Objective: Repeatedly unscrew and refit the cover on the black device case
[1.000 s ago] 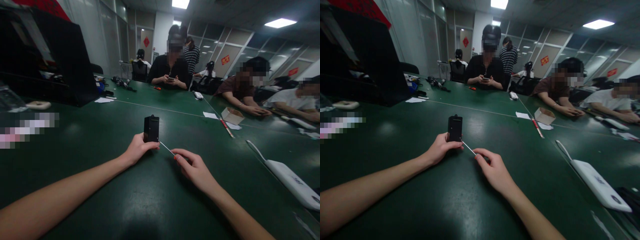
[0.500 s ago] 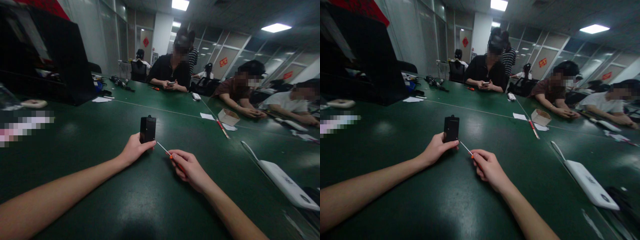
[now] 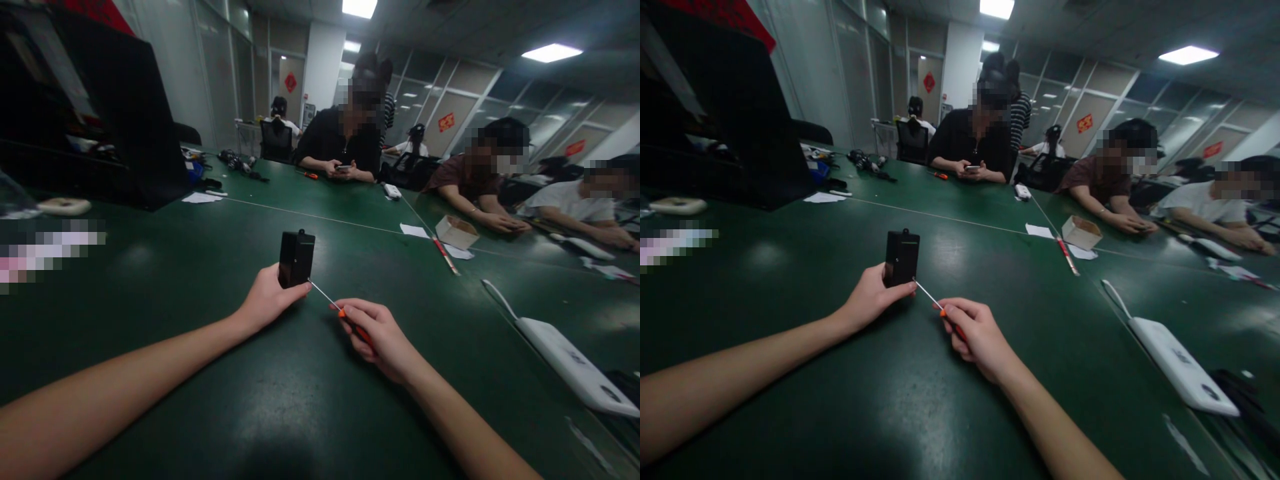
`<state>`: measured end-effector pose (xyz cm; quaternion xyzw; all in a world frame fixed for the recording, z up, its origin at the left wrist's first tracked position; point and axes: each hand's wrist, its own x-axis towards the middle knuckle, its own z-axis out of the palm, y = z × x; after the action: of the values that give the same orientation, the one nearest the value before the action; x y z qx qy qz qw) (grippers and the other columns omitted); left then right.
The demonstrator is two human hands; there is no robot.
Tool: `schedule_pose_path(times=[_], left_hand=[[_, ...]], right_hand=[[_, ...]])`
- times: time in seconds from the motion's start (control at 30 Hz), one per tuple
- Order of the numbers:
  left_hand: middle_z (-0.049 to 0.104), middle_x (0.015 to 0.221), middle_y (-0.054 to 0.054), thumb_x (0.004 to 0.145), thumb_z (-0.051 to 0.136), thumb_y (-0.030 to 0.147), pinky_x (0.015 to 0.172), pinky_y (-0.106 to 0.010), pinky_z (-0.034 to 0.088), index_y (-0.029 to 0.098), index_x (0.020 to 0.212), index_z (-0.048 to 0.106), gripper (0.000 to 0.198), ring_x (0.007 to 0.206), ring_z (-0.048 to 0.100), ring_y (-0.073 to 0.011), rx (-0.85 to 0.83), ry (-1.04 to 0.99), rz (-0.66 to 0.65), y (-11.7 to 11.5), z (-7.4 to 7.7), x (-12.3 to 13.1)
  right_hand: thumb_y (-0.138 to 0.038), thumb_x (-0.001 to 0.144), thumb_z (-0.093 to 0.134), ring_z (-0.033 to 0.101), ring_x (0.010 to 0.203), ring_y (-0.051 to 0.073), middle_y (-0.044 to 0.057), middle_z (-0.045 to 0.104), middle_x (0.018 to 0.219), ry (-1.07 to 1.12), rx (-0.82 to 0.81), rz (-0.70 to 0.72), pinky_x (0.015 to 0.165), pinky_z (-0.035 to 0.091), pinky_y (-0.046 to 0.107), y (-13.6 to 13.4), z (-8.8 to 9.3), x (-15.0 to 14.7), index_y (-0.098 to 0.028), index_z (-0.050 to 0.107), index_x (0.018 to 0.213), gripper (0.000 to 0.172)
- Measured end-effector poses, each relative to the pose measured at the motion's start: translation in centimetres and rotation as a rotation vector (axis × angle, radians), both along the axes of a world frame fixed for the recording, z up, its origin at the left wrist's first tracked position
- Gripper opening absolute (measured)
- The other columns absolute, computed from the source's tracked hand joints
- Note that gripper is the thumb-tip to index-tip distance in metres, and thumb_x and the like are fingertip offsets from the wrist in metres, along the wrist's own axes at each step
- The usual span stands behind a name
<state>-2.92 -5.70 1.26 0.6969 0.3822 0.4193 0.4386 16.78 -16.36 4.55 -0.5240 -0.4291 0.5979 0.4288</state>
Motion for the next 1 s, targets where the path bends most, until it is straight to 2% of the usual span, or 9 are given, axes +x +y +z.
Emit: schedule_pose_path(times=[0.2, 0.4, 1.0], left_hand=[[0.071, 0.082, -0.008, 0.075, 0.072, 0.039, 0.07, -0.034, 0.051, 0.013, 0.088, 0.066, 0.029, 0.078, 0.067, -0.0238, 0.037, 0.027, 0.046, -0.09, -0.05, -0.01], [0.071, 0.08, -0.007, 0.076, 0.072, 0.038, 0.068, -0.033, 0.05, 0.013, 0.087, 0.066, 0.028, 0.076, 0.067, -0.0229, 0.028, 0.009, 0.035, -0.08, 0.01, -0.05], [0.071, 0.085, -0.008, 0.075, 0.073, 0.04, 0.07, -0.034, 0.051, 0.013, 0.089, 0.066, 0.031, 0.079, 0.067, -0.0236, 0.057, 0.013, 0.052, -0.09, 0.09, -0.09]], right_hand=[[-0.033, 0.09, 0.059, 0.028, 0.038, -0.002, -0.004, 0.048, 0.072, 0.136, -0.084, 0.019, 0.031, 0.009, 0.012, 0.02, 0.15, -0.27, -0.018, 0.065, 0.105, 0.022], [-0.029, 0.092, 0.057, 0.024, 0.039, -0.002, -0.003, 0.048, 0.072, 0.258, -0.129, 0.029, 0.031, 0.009, 0.011, 0.05, 0.13, -0.08, -0.017, 0.065, 0.103, 0.018], [-0.025, 0.092, 0.055, 0.021, 0.04, -0.001, -0.003, 0.047, 0.072, 0.355, -0.163, 0.039, 0.031, 0.01, 0.009, 0.01, -0.16, 0.06, -0.016, 0.065, 0.104, 0.018]])
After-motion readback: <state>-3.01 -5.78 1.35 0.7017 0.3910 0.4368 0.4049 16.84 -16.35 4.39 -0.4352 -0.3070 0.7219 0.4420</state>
